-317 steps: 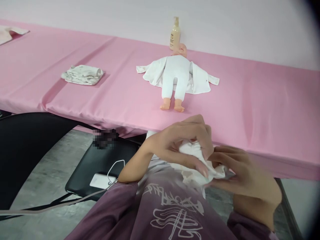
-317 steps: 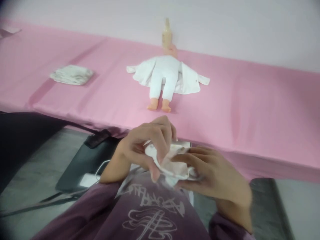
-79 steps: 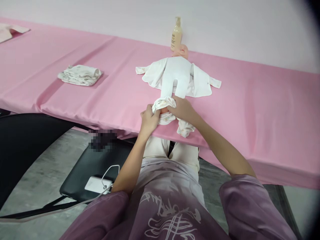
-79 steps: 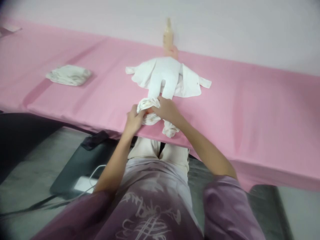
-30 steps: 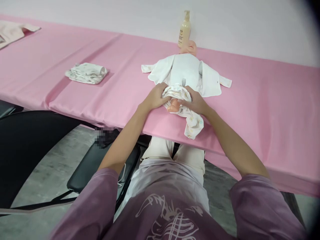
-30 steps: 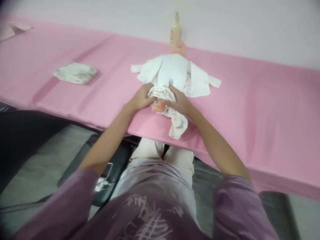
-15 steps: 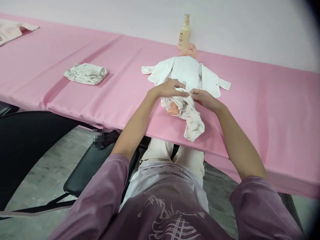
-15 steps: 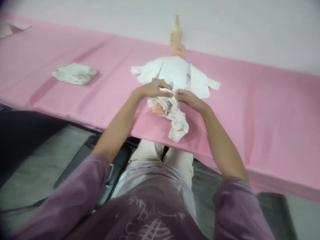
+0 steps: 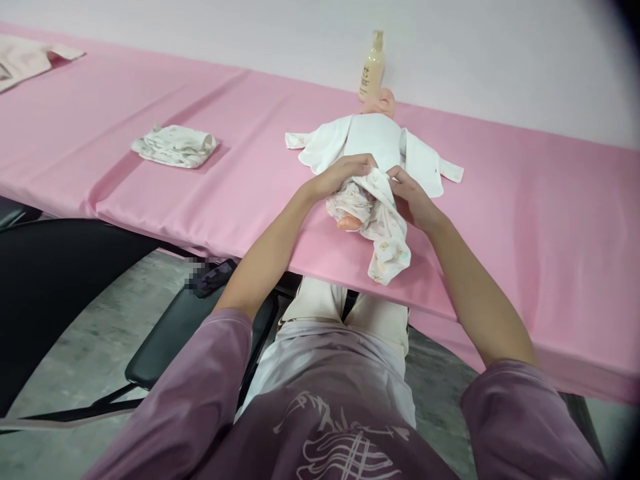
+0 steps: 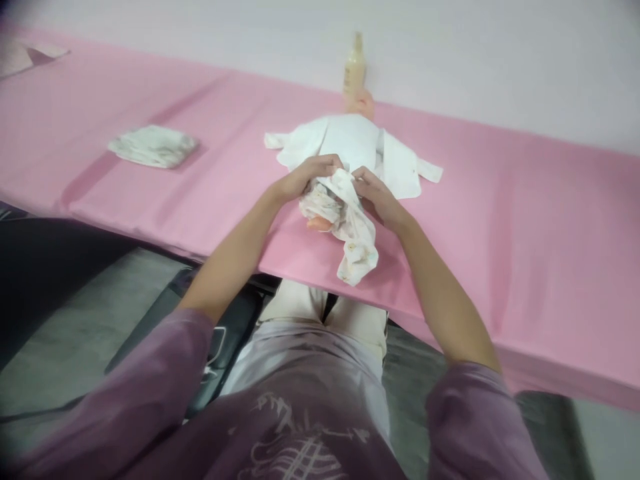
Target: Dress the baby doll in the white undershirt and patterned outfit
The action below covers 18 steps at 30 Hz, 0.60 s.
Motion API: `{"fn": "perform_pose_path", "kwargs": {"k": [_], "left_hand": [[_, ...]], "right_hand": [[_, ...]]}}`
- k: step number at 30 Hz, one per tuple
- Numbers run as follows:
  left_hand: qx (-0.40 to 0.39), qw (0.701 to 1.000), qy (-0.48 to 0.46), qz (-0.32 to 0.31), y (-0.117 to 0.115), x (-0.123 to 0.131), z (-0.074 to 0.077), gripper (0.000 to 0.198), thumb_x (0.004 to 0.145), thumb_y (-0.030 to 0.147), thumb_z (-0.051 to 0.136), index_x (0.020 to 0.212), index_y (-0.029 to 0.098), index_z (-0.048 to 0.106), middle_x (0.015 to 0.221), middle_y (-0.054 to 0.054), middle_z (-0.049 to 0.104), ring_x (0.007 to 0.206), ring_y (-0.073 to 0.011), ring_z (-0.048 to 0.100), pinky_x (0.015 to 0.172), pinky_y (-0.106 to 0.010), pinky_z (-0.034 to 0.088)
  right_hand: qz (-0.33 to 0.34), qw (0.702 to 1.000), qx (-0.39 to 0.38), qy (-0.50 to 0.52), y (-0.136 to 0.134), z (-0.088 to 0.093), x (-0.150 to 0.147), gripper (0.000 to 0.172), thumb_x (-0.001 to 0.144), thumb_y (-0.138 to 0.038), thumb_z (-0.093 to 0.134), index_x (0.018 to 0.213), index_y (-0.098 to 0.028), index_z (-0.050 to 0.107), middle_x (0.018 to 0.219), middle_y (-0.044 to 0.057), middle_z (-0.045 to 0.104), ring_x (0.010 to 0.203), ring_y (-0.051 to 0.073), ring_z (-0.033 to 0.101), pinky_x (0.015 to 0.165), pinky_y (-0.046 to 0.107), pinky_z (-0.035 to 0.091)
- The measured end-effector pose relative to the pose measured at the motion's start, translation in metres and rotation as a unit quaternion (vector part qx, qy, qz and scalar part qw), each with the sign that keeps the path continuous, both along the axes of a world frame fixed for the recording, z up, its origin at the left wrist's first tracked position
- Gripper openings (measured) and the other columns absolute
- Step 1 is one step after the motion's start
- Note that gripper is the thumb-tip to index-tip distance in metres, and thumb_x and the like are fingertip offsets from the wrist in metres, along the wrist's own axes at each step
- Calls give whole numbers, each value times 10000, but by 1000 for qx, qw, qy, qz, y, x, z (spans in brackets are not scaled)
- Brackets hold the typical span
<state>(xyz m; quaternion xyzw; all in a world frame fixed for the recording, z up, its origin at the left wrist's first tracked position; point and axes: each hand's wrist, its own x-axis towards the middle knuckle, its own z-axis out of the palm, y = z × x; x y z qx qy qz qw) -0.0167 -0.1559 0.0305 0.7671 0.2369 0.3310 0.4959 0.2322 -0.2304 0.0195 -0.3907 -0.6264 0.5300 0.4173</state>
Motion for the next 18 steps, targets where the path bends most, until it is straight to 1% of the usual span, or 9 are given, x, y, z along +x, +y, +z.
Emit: {"fn": "perform_pose_path", "kwargs": {"k": [1, 3, 4, 6, 8, 11, 13, 15, 18], "left_hand": [[-3, 1000, -1, 9, 0, 1, -1, 589, 1133, 789, 682, 1009, 216, 747, 1035, -109, 818, 1069, -364, 853, 994, -537, 694], [-12, 1000, 1, 20, 2, 1, -4, 738, 1104, 943, 604, 1011, 224, 743, 988, -117, 812, 1041, -382, 860, 961, -550, 707], [-19, 1000, 4, 19, 3, 1, -5, 782, 1075, 993, 597, 1008, 227, 740, 963, -119, 807, 1020, -388, 860, 940, -555, 711], [-32, 999, 10, 12, 6, 1, -8, 804, 1012, 1033, 648, 998, 233, 726, 920, -121, 795, 955, -389, 853, 891, -565, 712], [-35, 999, 9, 8, 8, 1, -9, 790, 964, 1030, 711, 986, 241, 699, 899, -116, 780, 889, -381, 834, 841, -571, 700], [-29, 999, 0, 18, 9, 1, -9, 773, 954, 1024, 685, 970, 251, 664, 874, -102, 738, 850, -367, 810, 798, -562, 672], [-21, 999, 0, 29, 9, 1, -8, 749, 985, 997, 641, 959, 250, 663, 881, -104, 728, 873, -364, 814, 814, -559, 674], [-17, 999, 3, 38, 9, 1, -6, 711, 1032, 945, 608, 955, 241, 678, 912, -113, 745, 918, -364, 829, 847, -561, 691], [-37, 999, 0, 24, 10, 0, -6, 637, 1088, 847, 577, 969, 233, 695, 888, -111, 752, 897, -356, 838, 823, -554, 713]], "right_hand": [[-15, 1000, 2, 9, -2, -1, -6, 750, 854, -960, 900, 1104, -313, 614, 960, 19, 736, 957, 299, 737, 834, 444, 633], [-47, 999, 11, 13, -6, -2, -16, 811, 842, -1042, 831, 1138, -325, 594, 921, 17, 714, 940, 317, 745, 791, 450, 627], [-58, 998, 18, 10, -8, -1, -19, 829, 840, -1068, 802, 1141, -326, 589, 904, 16, 695, 927, 318, 741, 774, 446, 619], [-60, 998, 28, -4, -10, 0, -23, 848, 844, -1099, 758, 1138, -321, 588, 889, 16, 666, 911, 315, 728, 751, 435, 599], [-48, 998, 30, -16, -10, 2, -23, 859, 842, -1112, 746, 1131, -318, 592, 895, 20, 656, 899, 308, 712, 738, 422, 579], [-33, 999, 31, -22, -7, 4, -17, 837, 822, -1070, 830, 1108, -316, 604, 914, 16, 658, 843, 270, 660, 729, 396, 550], [-25, 999, 39, -29, -4, 5, -11, 801, 827, -1023, 880, 1091, -311, 625, 938, 17, 663, 831, 249, 633, 734, 377, 536], [-13, 998, 40, -44, -2, 6, -6, 767, 854, -996, 886, 1087, -304, 652, 963, 24, 671, 848, 244, 635, 744, 365, 529], [18, 998, 12, -66, 1, 8, 3, 754, 863, -975, 898, 1050, -280, 674, 942, 26, 672, 834, 234, 629, 745, 353, 515]]}}
